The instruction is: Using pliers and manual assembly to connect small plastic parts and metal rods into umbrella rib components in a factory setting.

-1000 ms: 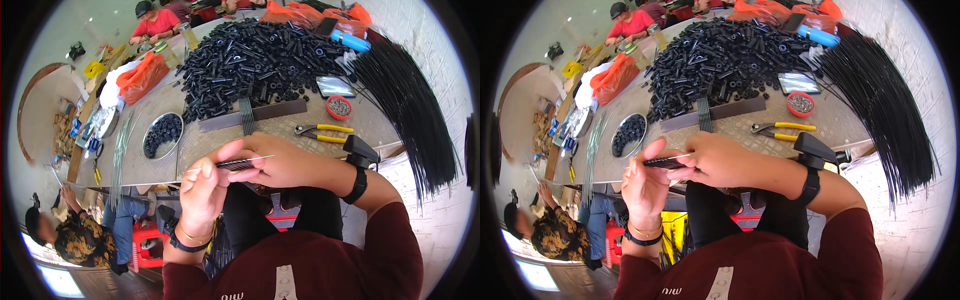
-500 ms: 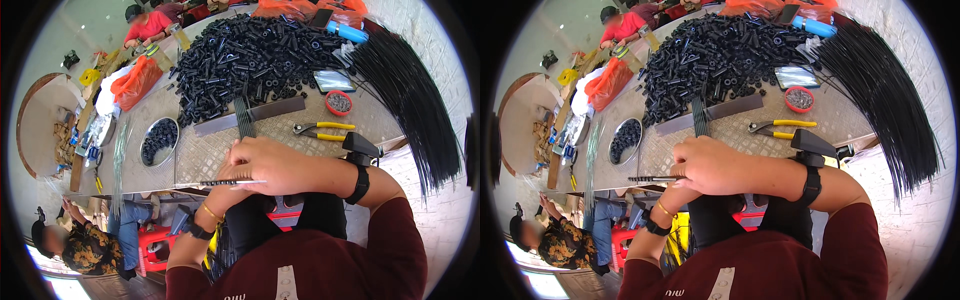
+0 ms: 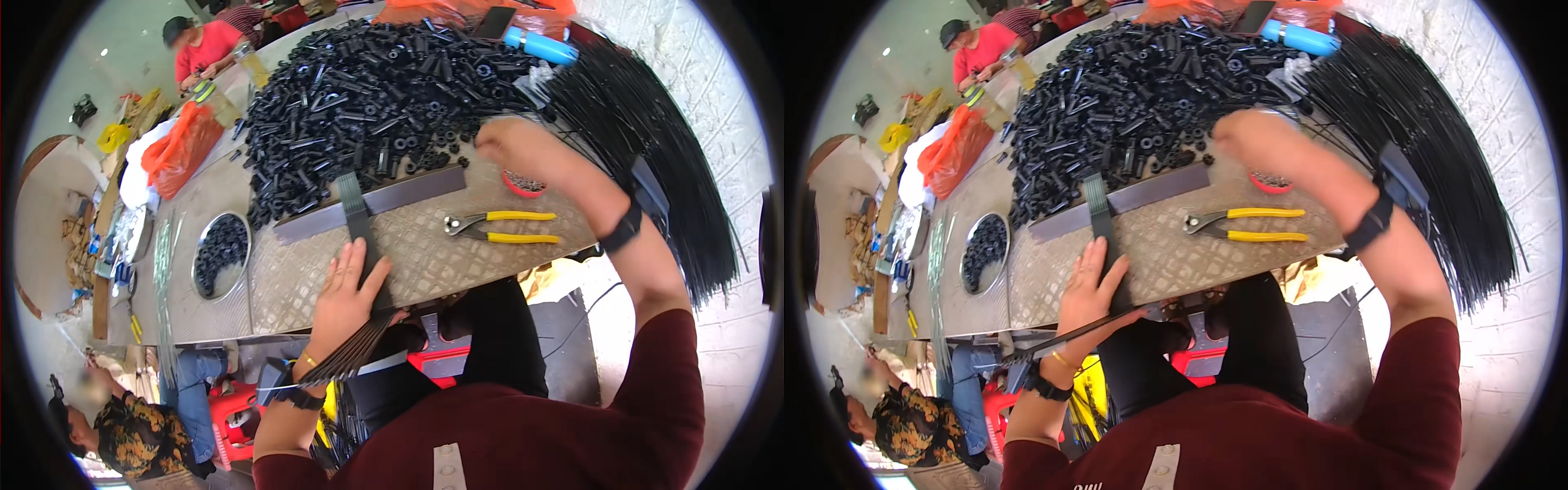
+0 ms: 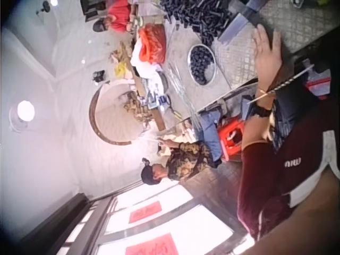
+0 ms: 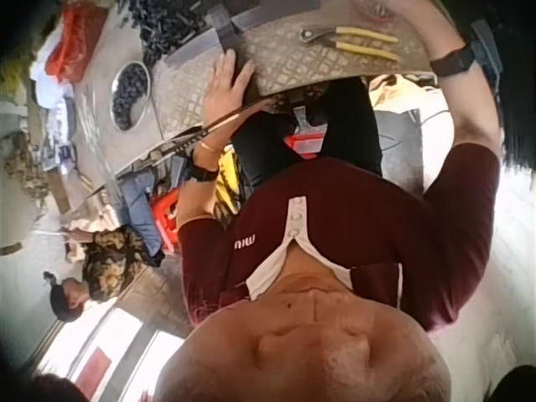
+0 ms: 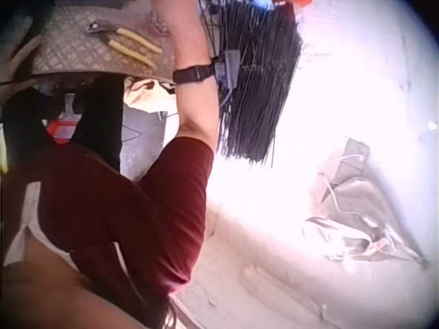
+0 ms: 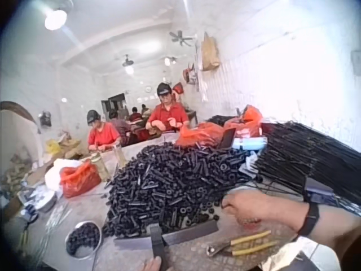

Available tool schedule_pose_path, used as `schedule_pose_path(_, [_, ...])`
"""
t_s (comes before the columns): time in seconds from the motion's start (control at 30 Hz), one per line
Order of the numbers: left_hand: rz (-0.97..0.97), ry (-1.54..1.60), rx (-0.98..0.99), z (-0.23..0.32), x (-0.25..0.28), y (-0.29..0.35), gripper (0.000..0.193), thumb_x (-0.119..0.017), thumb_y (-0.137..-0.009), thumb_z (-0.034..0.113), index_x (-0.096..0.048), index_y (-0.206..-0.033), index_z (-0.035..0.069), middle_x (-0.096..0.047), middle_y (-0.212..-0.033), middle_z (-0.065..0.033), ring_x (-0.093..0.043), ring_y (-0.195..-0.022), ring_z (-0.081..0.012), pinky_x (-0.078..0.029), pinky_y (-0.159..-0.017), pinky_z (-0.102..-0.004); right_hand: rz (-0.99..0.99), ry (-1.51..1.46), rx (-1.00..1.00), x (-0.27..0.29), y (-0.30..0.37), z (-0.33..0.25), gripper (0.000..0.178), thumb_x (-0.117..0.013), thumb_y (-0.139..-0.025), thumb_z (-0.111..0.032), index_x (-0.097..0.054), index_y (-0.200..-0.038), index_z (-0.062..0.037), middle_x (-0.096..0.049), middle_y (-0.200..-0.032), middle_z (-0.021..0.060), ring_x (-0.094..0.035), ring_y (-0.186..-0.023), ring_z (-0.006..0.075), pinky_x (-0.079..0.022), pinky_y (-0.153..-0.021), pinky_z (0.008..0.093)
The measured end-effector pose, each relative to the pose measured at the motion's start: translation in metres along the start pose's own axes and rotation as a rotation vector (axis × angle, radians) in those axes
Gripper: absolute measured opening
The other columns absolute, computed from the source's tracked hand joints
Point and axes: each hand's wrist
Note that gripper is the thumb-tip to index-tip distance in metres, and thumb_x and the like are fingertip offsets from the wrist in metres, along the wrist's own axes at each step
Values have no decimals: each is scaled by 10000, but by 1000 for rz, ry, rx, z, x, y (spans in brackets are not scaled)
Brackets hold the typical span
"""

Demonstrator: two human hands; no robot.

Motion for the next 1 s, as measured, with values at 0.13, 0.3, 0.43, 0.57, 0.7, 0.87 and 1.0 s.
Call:
schedule_pose_path(0.13, [1,0,-5,-1,-3,-4,791,-790,-600,365,-472,-1255,54,-325,-1375,-274,-329,-1278,-420,-276,-1057,-465,-102,216,-318,0,-2,75,135,-588,-809,-167,-605,-873,-49,-615,-848,148,-592,-845,332,-465,-739,415])
schedule_pose_path(0.3, [-5,3,-15,-3,-3,-5,816,-794,-596,371,-463,-1262,35,-319,-1376,-283,-328,-1274,-432,-285,-1050,-472,-29,239,-161,-13,-2,100,173,-606,-803,-229,-621,-883,-75,-623,-828,138,-606,-826,322,-471,-728,421])
schedule_pose_path(0.43, [9,17,1,-1,-1,-5,830,-800,-590,369,-458,-1268,35,-295,-1389,-287,-314,-1279,-444,-296,-1045,-457,-69,137,-264,-1,-4,94,156,-615,-799,-226,-612,-838,-75,-622,-827,134,-602,-808,321,-460,-701,414])
schedule_pose_path(0.57, [43,25,3,-2,-2,-2,849,-805,-580,367,-450,-1278,39,-271,-1403,-286,-287,-1294,-444,-298,-1047,-438,3,148,-222,-2,-1,93,157,-607,-808,-226,-602,-830,-71,-626,-816,145,-601,-789,330,-455,-687,414])
schedule_pose_path(0.7, [26,16,2,-2,0,-2,835,-792,-598,380,-447,-1281,46,-268,-1414,-265,-275,-1305,-432,-293,-1050,-441,46,242,-187,3,6,95,105,-579,-815,-147,-585,-833,-44,-614,-800,154,-586,-786,330,-455,-696,402])
schedule_pose_path(0.87, [-6,4,-19,-7,0,3,770,-732,-663,438,-457,-1272,58,-313,-1406,-221,-283,-1312,-394,-284,-1059,-457,40,340,-161,13,-7,48,84,-547,-826,-113,-574,-843,-34,-602,-790,146,-558,-816,336,-446,-719,421])
schedule_pose_path(1.0, [30,3,-54,-10,-4,2,768,-723,-670,456,-461,-1266,48,-330,-1393,-227,-302,-1303,-396,-295,-1049,-474,127,-12,201,-16,-35,-23,81,-534,-819,-115,-521,-809,-35,-548,-799,121,-532,-792,322,-432,-715,395])
Point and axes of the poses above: each hand's wrist, its own y-axis away from the middle knuckle, its own x-axis out of the back of the hand, z = x × y
